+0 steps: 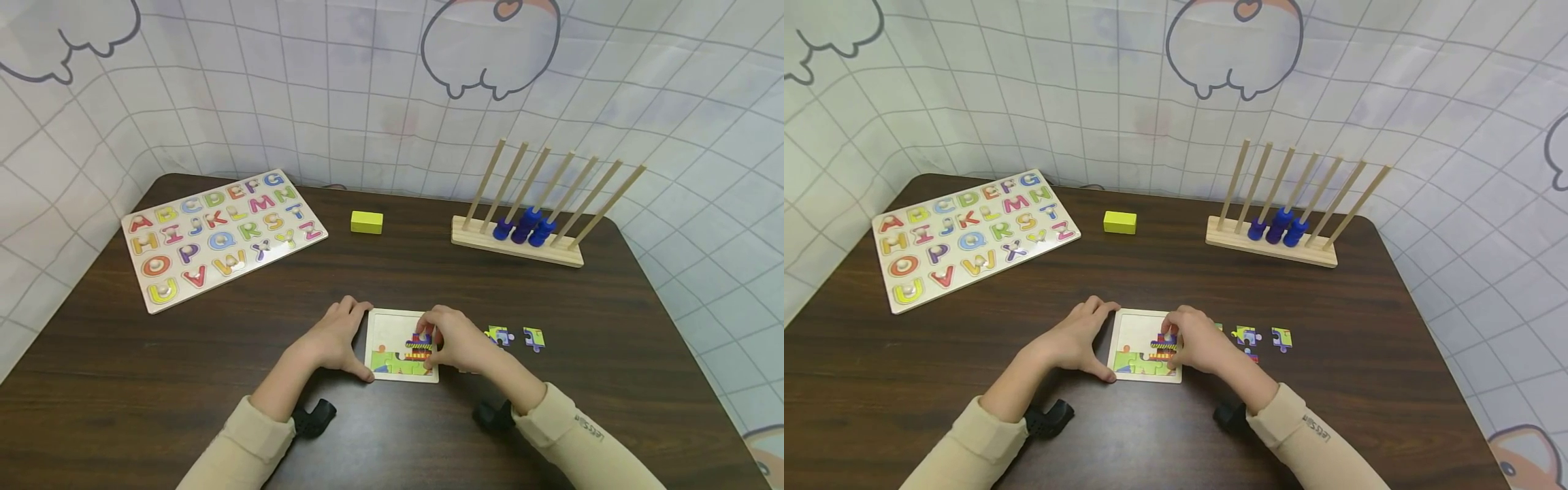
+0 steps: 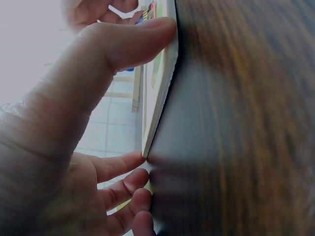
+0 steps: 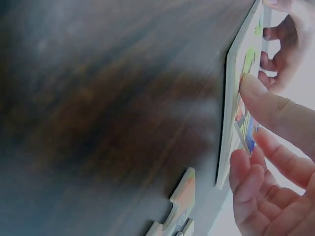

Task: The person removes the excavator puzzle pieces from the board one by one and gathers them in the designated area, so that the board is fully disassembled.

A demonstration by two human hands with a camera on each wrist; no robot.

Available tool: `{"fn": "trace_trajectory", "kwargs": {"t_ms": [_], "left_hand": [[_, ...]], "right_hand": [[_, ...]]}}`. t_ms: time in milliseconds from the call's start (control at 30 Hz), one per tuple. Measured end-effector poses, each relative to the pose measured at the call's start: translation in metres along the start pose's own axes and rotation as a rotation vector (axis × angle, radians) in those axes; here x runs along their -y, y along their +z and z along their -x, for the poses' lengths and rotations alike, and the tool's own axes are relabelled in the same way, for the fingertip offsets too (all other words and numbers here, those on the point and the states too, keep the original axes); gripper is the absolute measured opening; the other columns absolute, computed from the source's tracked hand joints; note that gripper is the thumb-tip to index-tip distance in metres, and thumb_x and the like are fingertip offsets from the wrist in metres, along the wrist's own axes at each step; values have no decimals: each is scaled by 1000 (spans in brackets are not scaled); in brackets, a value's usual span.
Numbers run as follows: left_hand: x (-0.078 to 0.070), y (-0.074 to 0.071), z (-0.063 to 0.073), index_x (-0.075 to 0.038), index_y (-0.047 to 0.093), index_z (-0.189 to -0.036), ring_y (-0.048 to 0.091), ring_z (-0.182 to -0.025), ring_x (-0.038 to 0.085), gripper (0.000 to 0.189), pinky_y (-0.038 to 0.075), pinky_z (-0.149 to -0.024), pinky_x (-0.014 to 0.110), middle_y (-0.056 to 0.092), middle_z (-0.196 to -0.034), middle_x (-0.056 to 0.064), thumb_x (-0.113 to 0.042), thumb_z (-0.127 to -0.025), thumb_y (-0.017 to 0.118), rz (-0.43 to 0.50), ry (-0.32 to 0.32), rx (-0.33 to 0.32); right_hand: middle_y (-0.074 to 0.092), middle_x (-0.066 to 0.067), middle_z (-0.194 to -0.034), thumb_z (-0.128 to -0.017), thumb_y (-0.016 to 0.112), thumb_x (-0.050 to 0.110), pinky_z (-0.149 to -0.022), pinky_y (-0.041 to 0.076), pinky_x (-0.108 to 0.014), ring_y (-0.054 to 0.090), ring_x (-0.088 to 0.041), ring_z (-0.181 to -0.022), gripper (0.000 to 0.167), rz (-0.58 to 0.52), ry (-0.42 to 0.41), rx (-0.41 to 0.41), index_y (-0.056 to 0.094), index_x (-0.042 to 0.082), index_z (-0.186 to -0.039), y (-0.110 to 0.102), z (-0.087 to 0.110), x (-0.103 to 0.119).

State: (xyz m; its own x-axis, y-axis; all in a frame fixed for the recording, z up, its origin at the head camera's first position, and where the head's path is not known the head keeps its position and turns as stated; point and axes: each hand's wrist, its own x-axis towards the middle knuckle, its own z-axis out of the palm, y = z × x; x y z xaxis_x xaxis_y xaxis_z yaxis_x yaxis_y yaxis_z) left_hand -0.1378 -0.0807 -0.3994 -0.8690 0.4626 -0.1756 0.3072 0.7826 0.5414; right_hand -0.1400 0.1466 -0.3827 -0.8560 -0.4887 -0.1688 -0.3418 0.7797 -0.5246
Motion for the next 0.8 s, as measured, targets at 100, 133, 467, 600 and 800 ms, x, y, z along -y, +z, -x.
{"fn": "trace_trajectory", "kwargs": {"t_ms": [100, 133, 467, 600, 800], "left_hand": [[0, 0, 0, -6, 37, -134, 38, -102, 25, 106, 38, -86, 37, 40, -115, 7, -38, -49, 89, -2, -2, -1], [0, 0, 0, -6, 37, -134, 38, -102, 25, 106, 38, -86, 37, 40, -115, 7, -39, -48, 89, -2, -2, -2], [0, 1, 0, -5, 36, -135, 38, -102, 26, 106, 38, -87, 37, 39, -115, 8, -38, -49, 89, 1, -3, -2], [0, 1, 0, -5, 36, -135, 38, -102, 25, 107, 38, -87, 37, 39, -116, 8, -38, -49, 89, 0, -3, -5], [1, 2, 0, -5, 36, -135, 38, -103, 26, 107, 38, -87, 37, 39, -116, 9, -38, -49, 89, -3, 3, -6]], "right_hand": [[50, 0, -82, -61, 84, 9, -61, 44, -22, 49, -15, -72, 40, -4, -13, -3, 62, 8, -94, 0, 0, -1], [50, 0, -82, -61, 84, 9, -61, 45, -22, 49, -15, -73, 39, -4, -19, -4, 62, 8, -94, 0, 1, -1], [50, -1, -82, -63, 84, 8, -60, 45, -19, 50, -13, -69, 36, -40, -46, -13, 64, 7, -93, 1, 0, -5], [51, -1, -81, -63, 83, 7, -59, 45, -20, 50, -13, -66, 33, -68, -40, -19, 66, 5, -92, 0, -1, -6], [52, -2, -79, -65, 82, 5, -58, 46, -20, 51, -12, -64, 31, -91, -44, -15, 66, 4, -91, -1, 0, -6]]}}
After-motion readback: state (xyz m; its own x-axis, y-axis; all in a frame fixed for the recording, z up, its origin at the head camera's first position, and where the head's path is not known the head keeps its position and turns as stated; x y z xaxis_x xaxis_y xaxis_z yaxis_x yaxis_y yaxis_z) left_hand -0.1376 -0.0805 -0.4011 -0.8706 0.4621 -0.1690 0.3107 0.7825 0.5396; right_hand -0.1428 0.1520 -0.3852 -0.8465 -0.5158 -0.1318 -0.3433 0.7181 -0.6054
